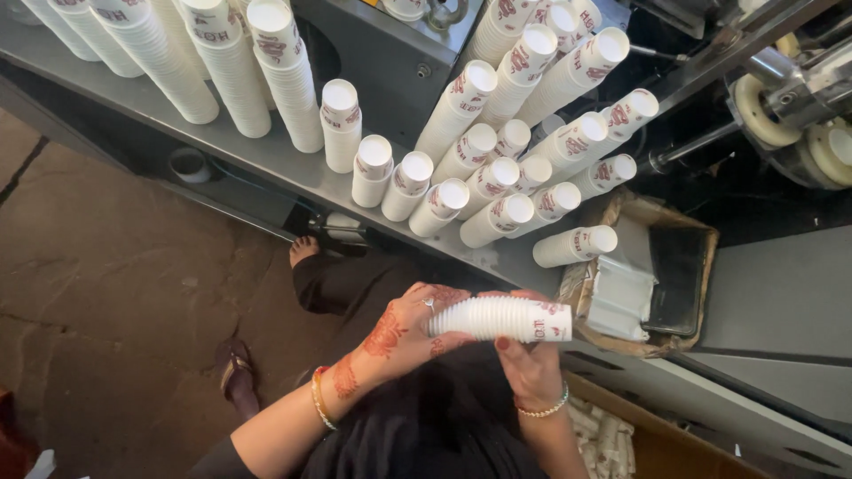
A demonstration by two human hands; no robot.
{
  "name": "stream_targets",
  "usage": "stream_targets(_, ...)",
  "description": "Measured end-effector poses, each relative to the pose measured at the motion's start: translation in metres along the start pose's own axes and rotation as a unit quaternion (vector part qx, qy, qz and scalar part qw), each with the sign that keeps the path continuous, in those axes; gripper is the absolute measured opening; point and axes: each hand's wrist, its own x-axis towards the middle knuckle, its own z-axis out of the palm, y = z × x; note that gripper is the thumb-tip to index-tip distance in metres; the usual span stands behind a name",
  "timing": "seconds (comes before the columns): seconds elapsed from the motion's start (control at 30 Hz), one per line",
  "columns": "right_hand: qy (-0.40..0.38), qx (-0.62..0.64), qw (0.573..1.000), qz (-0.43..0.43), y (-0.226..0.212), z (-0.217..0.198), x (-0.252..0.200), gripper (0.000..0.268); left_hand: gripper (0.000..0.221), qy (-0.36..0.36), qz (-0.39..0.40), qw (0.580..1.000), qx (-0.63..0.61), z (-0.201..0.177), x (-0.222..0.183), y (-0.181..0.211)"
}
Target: The person is packaging stacks of paper cups into plastic bags at a manufacturing facility.
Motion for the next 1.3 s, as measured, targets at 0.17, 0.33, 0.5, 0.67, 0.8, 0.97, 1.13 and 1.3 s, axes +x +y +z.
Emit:
stream_targets(0.17, 0.010, 0.024, 0.999, -0.021, -0.012, -0.006, 0.005, 0.063, 0.053, -0.052, -0.050, 0.997, -0.034, -0.009, 0.003, 0.009)
stream_targets(0.33, -0.007, 0.008, 1.000, -0.029, 0.002, -0.007, -0.003, 0.069, 0.052, -0.032, -0.014, 0.999, -0.023, -0.003, 0.002, 0.013)
stream_targets(0.5, 0.016, -0.050, 0.998, -0.030, -0.001, -0.009, -0.001, 0.065, 0.056, 0.003, 0.018, 1.000, 0.000, 0.001, 0.000, 0.013)
stream_targets(0.67, -0.039, 0.077, 0.995, -0.040, 0.000, 0.010, 0.003, 0.057, 0.056, 0.012, 0.050, 0.999, 0.000, 0.007, 0.000, 0.012)
stream_targets(0.8, -0.003, 0.028, 0.997, -0.068, 0.009, 0.003, 0.000, 0.051, 0.056, 0.013, 0.031, 0.999, 0.028, 0.007, 0.000, 0.000)
stream_targets(0.97, -0.017, 0.015, 0.994, -0.109, -0.001, 0.000, 0.006, 0.057, 0.055, -0.081, -0.086, 0.988, -0.100, 0.000, 0.004, 0.001)
stream_targets(1.13, -0.010, 0.059, 0.993, -0.105, -0.006, -0.005, 0.008, 0.058, 0.059, -0.069, -0.080, 0.991, -0.082, 0.002, 0.005, 0.006)
stream_targets(1.3, -0.007, 0.072, 0.995, -0.072, -0.006, -0.002, 0.010, 0.059, 0.065, -0.065, -0.033, 0.996, -0.057, 0.009, 0.004, 0.003)
